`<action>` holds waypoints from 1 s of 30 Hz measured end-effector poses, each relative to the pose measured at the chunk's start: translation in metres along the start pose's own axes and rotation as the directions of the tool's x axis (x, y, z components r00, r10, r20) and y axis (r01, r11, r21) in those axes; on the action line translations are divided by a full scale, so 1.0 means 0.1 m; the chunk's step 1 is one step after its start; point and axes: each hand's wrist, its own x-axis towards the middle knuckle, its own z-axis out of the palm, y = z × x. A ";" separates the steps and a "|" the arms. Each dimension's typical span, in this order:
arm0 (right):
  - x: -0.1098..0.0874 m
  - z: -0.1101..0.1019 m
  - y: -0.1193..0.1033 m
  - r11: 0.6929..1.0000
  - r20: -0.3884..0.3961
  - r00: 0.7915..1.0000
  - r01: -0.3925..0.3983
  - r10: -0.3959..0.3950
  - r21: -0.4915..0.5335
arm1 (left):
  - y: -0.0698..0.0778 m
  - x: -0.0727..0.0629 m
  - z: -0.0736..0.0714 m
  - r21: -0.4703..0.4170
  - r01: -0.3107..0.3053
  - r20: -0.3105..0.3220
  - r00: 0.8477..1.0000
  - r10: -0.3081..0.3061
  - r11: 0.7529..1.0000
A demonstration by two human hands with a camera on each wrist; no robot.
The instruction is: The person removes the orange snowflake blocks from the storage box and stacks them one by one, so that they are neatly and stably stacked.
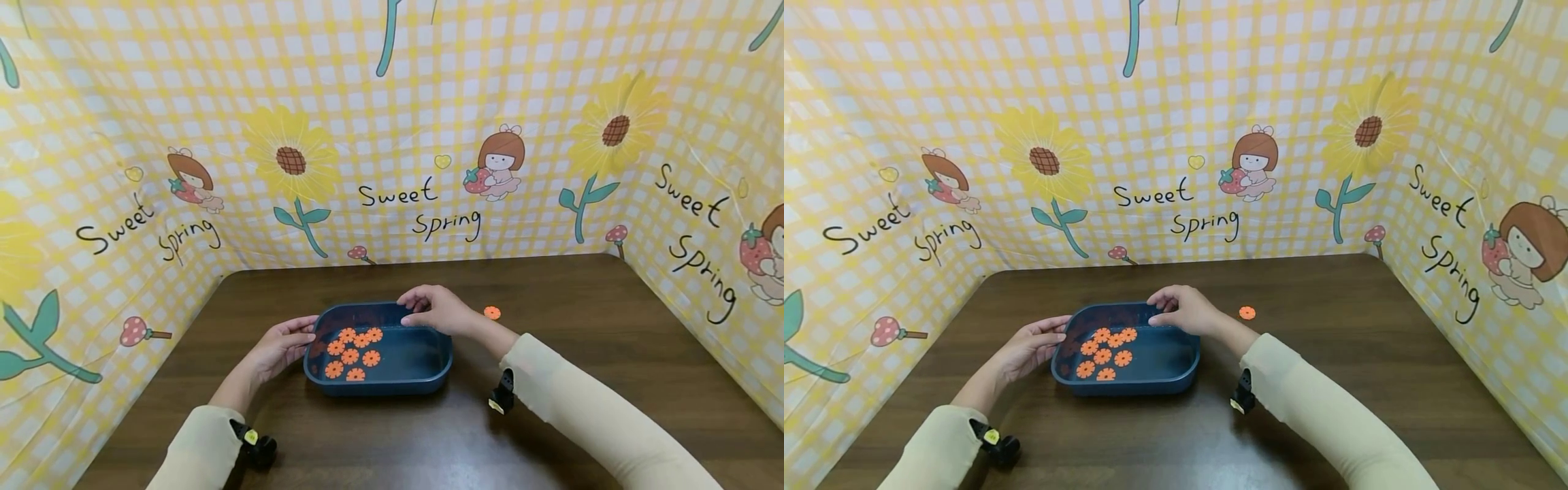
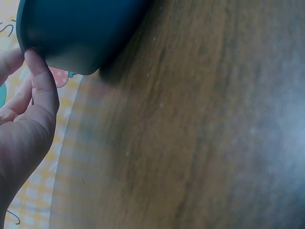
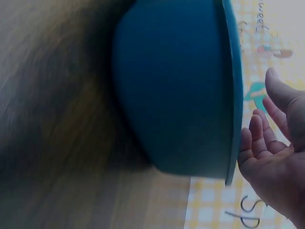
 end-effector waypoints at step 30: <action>0.28 0.66 -0.08 0.991 0.217 0.970 -0.088 0.109 -0.104 | 0.00 0.00 0.00 0.008 0.001 0.004 1.000 -0.001 1.000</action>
